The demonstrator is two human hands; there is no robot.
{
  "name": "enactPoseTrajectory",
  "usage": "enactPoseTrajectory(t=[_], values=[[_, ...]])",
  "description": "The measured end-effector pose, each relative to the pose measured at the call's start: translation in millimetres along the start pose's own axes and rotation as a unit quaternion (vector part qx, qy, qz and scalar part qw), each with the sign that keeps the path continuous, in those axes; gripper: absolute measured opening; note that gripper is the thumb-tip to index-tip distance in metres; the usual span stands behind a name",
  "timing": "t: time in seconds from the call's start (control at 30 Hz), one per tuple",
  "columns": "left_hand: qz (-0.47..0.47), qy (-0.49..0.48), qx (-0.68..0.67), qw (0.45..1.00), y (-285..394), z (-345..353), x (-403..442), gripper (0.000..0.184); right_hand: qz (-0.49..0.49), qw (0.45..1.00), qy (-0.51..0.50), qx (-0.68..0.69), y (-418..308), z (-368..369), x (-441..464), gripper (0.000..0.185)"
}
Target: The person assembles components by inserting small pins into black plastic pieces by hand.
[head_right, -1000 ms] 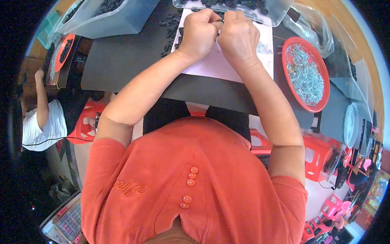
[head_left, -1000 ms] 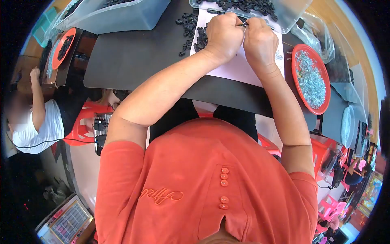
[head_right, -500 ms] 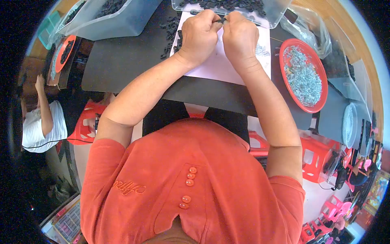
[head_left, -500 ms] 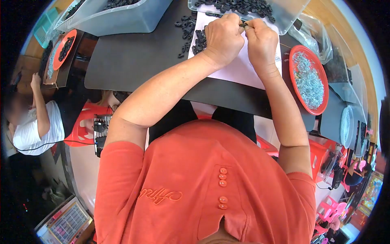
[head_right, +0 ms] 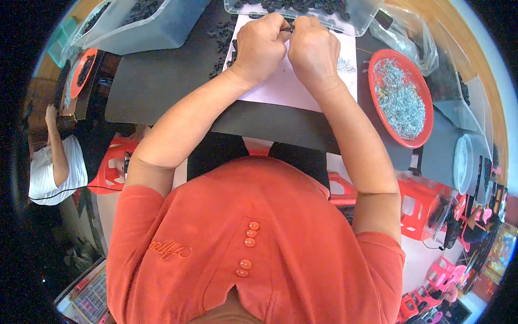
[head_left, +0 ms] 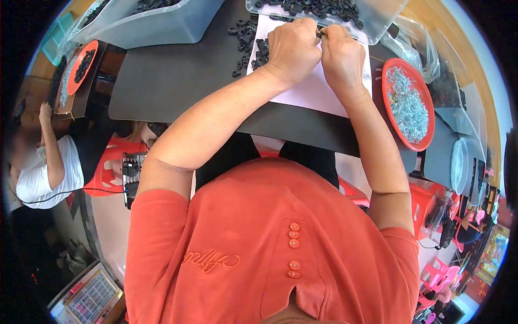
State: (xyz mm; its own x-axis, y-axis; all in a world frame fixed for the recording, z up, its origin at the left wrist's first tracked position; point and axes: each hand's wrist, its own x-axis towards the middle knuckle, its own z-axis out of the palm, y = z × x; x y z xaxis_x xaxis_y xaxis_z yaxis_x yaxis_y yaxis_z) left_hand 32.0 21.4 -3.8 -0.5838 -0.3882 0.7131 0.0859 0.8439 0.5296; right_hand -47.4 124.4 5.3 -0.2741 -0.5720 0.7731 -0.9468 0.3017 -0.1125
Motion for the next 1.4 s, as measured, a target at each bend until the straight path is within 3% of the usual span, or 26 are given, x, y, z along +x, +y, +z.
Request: enactPoseTrajectory(t=[0.13, 0.23, 0.33, 0.43, 0.5, 0.63, 0.8, 1.1, 1.4], values=[[0.009, 0.012, 0.021, 1.000, 5, -1, 0, 0.009, 0.011, 1.000, 0.007, 0.008, 0, 1, -1, 0.006], [-0.018, 0.014, -0.058, 0.998, -3, 3, -1, 0.007, 0.032, 0.999, 0.011, 0.006, -2, 1, -1, 0.008], [-0.143, -0.047, -0.235, 0.960, -10, 6, 5, 0.005, 0.121, 0.982, -0.025, 0.146, 5, -4, 6, 0.012], [-0.253, -0.101, -0.363, 0.891, -6, -3, 9, 0.004, 0.272, 0.897, -0.076, 0.340, 4, -19, 14, 0.014], [-0.296, -0.123, -0.396, 0.861, 1, -12, 13, 0.009, 0.265, 0.885, -0.076, 0.376, 9, -20, 14, 0.016], [-0.301, -0.132, -0.411, 0.851, 0, -13, 15, 0.009, 0.292, 0.852, -0.092, 0.425, 13, -25, 16, 0.018], [-0.317, -0.153, -0.402, 0.845, 5, -18, 18, 0.010, 0.301, 0.850, -0.111, 0.418, 16, -28, 18, 0.018], [-0.342, -0.149, -0.484, 0.792, 3, -19, 19, 0.009, 0.309, 0.814, -0.141, 0.471, 27, -30, 19, 0.018], [-0.344, -0.149, -0.472, 0.798, 5, -20, 17, 0.017, 0.343, 0.804, -0.115, 0.471, 18, -33, 18, 0.015]])
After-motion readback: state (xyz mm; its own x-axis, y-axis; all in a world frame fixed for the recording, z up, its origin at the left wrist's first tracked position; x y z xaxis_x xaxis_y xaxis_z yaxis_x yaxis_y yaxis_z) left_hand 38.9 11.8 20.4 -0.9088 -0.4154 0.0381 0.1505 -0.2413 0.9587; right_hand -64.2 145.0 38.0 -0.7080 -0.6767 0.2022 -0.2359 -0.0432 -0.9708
